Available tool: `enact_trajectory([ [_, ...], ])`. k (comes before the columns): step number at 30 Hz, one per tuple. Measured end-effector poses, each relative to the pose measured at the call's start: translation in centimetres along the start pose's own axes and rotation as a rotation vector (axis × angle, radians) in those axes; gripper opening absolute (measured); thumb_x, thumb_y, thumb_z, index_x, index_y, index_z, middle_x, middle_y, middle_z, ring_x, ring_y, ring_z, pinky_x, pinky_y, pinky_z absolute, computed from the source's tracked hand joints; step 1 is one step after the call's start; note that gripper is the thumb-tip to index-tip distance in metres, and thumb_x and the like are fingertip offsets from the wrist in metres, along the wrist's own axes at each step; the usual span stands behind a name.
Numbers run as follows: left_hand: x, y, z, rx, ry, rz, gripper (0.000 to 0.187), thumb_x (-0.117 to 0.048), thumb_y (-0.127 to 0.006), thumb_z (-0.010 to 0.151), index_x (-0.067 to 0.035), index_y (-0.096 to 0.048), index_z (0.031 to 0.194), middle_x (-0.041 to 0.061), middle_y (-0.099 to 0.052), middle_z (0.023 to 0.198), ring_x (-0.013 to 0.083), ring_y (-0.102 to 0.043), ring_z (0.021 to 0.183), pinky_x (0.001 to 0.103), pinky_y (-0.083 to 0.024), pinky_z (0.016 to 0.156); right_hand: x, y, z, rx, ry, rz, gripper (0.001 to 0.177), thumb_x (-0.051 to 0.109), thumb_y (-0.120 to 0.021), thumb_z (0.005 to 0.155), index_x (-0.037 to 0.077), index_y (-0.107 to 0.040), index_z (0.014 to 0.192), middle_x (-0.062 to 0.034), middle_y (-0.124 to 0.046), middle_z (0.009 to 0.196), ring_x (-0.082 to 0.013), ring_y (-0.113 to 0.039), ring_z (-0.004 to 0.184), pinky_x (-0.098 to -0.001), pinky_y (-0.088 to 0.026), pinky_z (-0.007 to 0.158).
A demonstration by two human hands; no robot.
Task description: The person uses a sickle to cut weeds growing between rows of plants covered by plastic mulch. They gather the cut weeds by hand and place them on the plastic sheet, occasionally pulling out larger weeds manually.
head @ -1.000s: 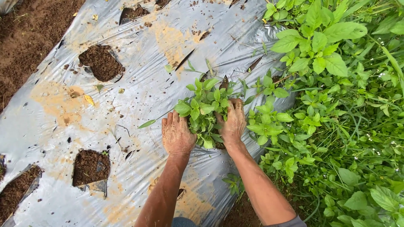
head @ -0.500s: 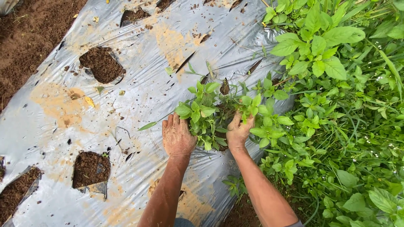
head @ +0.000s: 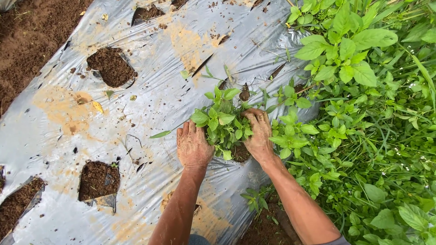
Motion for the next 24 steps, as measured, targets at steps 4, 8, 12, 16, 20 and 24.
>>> enact_trajectory([
  [4, 0.2, -0.8, -0.5, -0.022, -0.015, -0.018, 0.051, -0.050, -0.064, 0.086, -0.011, -0.067, 0.119, 0.011, -0.067, 0.118, 0.0299, -0.061, 0.112, 0.044, -0.046, 0.094, -0.6, 0.5, 0.7, 0.032, -0.073, 0.161, 0.048, -0.002, -0.073, 0.077, 0.011, -0.065, 0.122, -0.0110, -0.059, 0.115, -0.0369, -0.061, 0.110, -0.0495, -0.054, 0.090],
  [8, 0.2, -0.7, -0.2, -0.056, -0.029, -0.022, 0.049, -0.049, -0.064, 0.086, -0.010, -0.067, 0.117, 0.011, -0.066, 0.117, 0.0309, -0.061, 0.110, 0.045, -0.046, 0.091, -8.3, -1.6, -0.7, 0.106, -0.131, 0.241, 0.050, -0.003, -0.073, 0.076, 0.010, -0.069, 0.124, -0.0122, -0.065, 0.116, -0.0387, -0.063, 0.111, -0.0520, -0.054, 0.089],
  [12, 0.7, -2.0, -0.3, 0.005, -0.001, -0.007, 0.056, -0.052, -0.065, 0.084, -0.011, -0.066, 0.123, 0.010, -0.066, 0.121, 0.0311, -0.061, 0.116, 0.046, -0.046, 0.097, -10.7, -4.2, -1.7, 0.187, -0.151, 0.163, 0.059, -0.004, -0.074, 0.076, 0.011, -0.062, 0.132, -0.0154, -0.061, 0.124, -0.0409, -0.059, 0.118, -0.0541, -0.051, 0.094],
  [16, 0.2, -1.0, -0.5, 0.004, -0.007, 0.005, 0.053, -0.049, -0.066, 0.085, -0.012, -0.066, 0.122, 0.011, -0.067, 0.120, 0.0306, -0.061, 0.116, 0.046, -0.046, 0.097, -11.6, -5.6, -2.6, 0.359, -0.194, -0.020, 0.083, -0.006, -0.078, 0.074, 0.012, -0.047, 0.149, -0.0226, -0.052, 0.142, -0.0459, -0.049, 0.134, -0.0588, -0.043, 0.107],
  [20, 0.2, -1.3, -0.5, 0.002, 0.007, 0.007, 0.057, -0.050, -0.065, 0.086, -0.011, -0.065, 0.128, 0.011, -0.067, 0.125, 0.0316, -0.061, 0.121, 0.048, -0.046, 0.100, -1.6, 0.1, 0.1, 0.420, -0.301, 0.095, 0.091, -0.010, -0.062, 0.079, 0.016, -0.033, 0.160, -0.0305, -0.039, 0.154, -0.0543, -0.036, 0.142, -0.0671, -0.032, 0.114],
  [24, 0.4, -1.7, -0.5, 0.008, -0.005, 0.015, 0.053, -0.047, -0.064, 0.086, -0.012, -0.065, 0.126, 0.011, -0.066, 0.124, 0.0311, -0.060, 0.118, 0.047, -0.046, 0.100, -5.7, -1.9, -1.4, 0.353, -0.191, 0.162, 0.063, 0.019, -0.063, 0.095, 0.017, -0.046, 0.155, -0.0274, -0.047, 0.148, -0.0486, -0.046, 0.137, -0.0542, -0.045, 0.107],
])
Point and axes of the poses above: each hand's wrist, its own z-axis towards the middle knuckle, its own y-axis out of the back of the hand, x = y × z, the point moved 2 cm from there along z, towards the middle knuckle
